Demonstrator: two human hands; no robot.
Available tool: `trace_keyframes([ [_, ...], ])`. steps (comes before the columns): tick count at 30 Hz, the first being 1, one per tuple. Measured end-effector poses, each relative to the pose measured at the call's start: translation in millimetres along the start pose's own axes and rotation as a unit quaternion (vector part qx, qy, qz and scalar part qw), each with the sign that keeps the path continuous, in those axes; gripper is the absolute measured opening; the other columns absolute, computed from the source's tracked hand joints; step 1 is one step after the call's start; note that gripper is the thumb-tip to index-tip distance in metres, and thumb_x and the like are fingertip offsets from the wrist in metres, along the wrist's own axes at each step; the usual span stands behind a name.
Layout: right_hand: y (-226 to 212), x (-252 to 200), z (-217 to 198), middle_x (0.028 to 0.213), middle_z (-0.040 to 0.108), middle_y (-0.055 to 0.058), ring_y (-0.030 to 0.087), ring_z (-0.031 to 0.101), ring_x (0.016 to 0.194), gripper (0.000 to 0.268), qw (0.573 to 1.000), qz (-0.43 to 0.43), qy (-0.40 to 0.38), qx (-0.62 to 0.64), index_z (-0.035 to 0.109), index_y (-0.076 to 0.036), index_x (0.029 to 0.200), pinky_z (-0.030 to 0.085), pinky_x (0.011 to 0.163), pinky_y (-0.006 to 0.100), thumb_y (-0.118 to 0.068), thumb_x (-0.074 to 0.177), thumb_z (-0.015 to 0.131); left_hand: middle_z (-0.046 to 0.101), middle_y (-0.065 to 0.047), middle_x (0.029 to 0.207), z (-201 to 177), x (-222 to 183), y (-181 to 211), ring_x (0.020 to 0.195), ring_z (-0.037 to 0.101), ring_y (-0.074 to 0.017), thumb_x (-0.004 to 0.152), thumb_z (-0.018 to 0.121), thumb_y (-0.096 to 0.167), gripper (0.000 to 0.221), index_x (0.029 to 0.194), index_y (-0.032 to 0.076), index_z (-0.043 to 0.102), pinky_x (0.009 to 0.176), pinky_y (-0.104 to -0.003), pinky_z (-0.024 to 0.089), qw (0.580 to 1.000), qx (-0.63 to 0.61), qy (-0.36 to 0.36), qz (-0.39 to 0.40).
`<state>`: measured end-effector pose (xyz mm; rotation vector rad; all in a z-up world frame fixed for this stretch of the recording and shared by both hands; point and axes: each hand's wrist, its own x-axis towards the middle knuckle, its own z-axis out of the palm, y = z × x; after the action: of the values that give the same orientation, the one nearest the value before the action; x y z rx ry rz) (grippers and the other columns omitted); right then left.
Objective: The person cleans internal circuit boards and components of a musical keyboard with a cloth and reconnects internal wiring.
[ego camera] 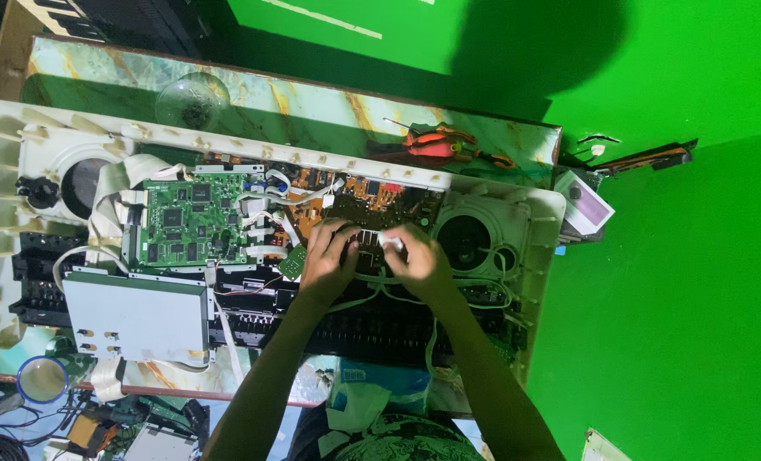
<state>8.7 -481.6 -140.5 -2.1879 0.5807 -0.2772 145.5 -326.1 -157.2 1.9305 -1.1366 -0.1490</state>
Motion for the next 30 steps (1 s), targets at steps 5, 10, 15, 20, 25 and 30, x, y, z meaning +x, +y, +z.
trace_keyframes([
  [5,-8.9,5.3,0.8,0.1,0.072,0.011,0.023,0.074,0.081,0.017,0.999,-0.024,0.033,0.011,0.066,-0.004,0.113,0.059,0.071,0.034,-0.012,0.097,0.065,0.064,-0.016,0.127,1.9,-1.7,-1.3,0.125,0.058,-0.0354,0.095,0.068,0.007,0.023,0.117,0.001,0.071,0.106,-0.045,0.05,1.0,0.008,-0.001,0.01],
  [10,-10.8,-9.1,5.2,0.097,0.072,0.01,0.021,0.075,0.083,0.014,0.998,-0.058,0.026,0.003,0.066,-0.007,0.107,0.06,0.072,0.033,-0.011,0.094,0.068,0.064,-0.017,0.126,4.0,-2.1,-4.7,0.124,0.058,-0.0354,0.096,0.068,0.008,0.022,0.117,0.001,0.071,0.105,-0.045,0.05,1.0,0.005,-0.002,0.007],
  [15,-5.3,-1.1,2.2,0.098,0.07,0.012,0.025,0.074,0.083,0.019,0.997,-0.071,0.011,0.018,0.065,-0.006,0.107,0.059,0.072,0.035,-0.009,0.089,0.069,0.063,-0.017,0.125,2.1,-2.2,-2.1,0.123,0.058,-0.0363,0.096,0.068,0.008,0.023,0.117,0.001,0.071,0.104,-0.046,0.05,1.0,0.004,0.002,0.011],
  [20,-1.6,7.1,11.4,0.1,0.071,0.013,0.028,0.074,0.086,0.02,1.0,-0.02,0.017,0.004,0.065,-0.007,0.115,0.059,0.076,0.039,-0.01,0.095,0.067,0.063,-0.018,0.126,-2.5,0.1,3.2,0.123,0.058,-0.0369,0.094,0.069,0.006,0.024,0.117,0.001,0.07,0.104,-0.046,0.05,1.0,0.006,0.006,0.015],
  [25,-5.8,-11.6,11.4,0.1,0.071,0.012,0.025,0.074,0.088,0.015,0.999,-0.041,-0.003,-0.029,0.067,-0.009,0.108,0.06,0.075,0.036,-0.011,0.093,0.064,0.063,-0.017,0.125,-3.3,2.4,2.6,0.123,0.058,-0.0365,0.094,0.069,0.005,0.024,0.117,0.001,0.071,0.104,-0.046,0.05,1.0,-0.004,0.005,0.013],
  [30,-8.6,-14.4,-9.0,0.097,0.072,0.012,0.022,0.074,0.082,0.018,1.0,-0.014,-0.013,0.021,0.068,-0.006,0.105,0.059,0.072,0.034,-0.012,0.088,0.068,0.063,-0.016,0.126,-2.0,0.9,2.9,0.125,0.057,-0.0361,0.093,0.069,0.005,0.025,0.117,0.001,0.071,0.106,-0.045,0.05,1.0,-0.003,0.017,0.018],
])
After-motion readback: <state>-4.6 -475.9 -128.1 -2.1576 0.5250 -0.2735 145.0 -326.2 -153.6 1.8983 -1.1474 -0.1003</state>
